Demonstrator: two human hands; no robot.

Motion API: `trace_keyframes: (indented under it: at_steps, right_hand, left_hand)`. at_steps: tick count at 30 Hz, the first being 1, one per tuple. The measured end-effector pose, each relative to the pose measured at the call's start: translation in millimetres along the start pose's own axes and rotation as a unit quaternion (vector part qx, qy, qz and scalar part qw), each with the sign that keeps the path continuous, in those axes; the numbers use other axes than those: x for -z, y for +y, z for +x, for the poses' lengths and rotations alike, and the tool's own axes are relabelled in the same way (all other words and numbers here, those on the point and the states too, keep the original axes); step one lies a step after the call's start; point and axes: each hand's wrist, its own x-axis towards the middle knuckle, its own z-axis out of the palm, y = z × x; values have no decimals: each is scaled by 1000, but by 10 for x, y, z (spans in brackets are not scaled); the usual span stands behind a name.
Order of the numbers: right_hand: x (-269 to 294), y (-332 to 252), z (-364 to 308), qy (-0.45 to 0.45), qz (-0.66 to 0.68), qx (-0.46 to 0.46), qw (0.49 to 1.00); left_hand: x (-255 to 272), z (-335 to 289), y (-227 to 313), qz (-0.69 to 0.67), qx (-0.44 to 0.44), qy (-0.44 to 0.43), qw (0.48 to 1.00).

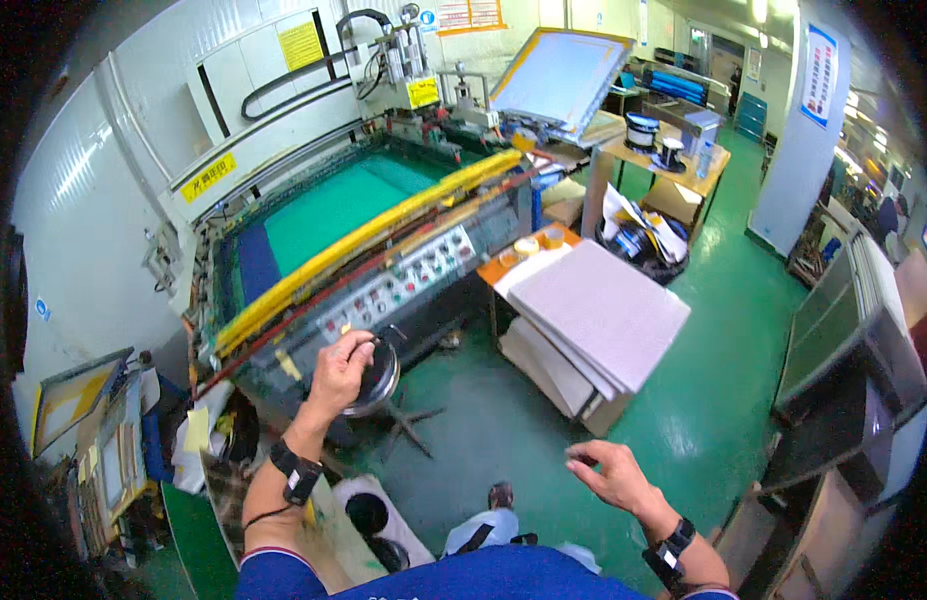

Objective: Operate a semi-automatic screen printing machine to print on green boards, including unloading printed boards and adjusting the machine settings.

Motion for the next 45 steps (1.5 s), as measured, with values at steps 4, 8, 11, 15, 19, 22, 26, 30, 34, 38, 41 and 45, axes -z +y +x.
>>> trace_keyframes:
  at_steps: [4,8,11,15,19,22,26,30,34,38,41,45]
  right_hand:
    - [297,71,944,37,12,-71,997]
    - [541,417,1955,57,-24,-118,991]
    - [582,792,2779,79,23,-91,992]
    - [491,1098,3907,71,46,-61,994]
    - [523,1091,4887,34,48,-33,998]
    - [582,1068,5419,37,40,-30,998]
    - [529,1214,5924,94,41,-14,995]
    - [512,1032,6199,94,24,-155,983]
    - [388,1248,6341,138,17,-140,980]
    - [317,1185,6635,130,16,-160,978]
    - [303,1159,6815,122,34,-188,974]
    - [302,1242,6976,102,20,-151,983]
  left_hand:
    - [112,1543,-527,90,-43,7,995]
    - [147,2959,-1229,180,-130,38,974]
    - [153,3834,-1647,205,-116,40,971]
    - [95,4788,-2269,258,-80,30,962]
    - [-2,5627,-2758,288,-93,12,953]
    - [-111,6245,-3160,293,-117,4,949]
    - [-271,7101,-3812,304,-173,1,937]
    - [-356,7663,-4402,296,-186,-4,937]
    - [-430,8054,-4691,269,-217,-22,938]
    - [-434,8225,-4866,248,-227,-56,940]
    - [-457,8281,-4891,238,-235,-78,939]
    - [-424,8350,-4949,243,-273,-73,928]
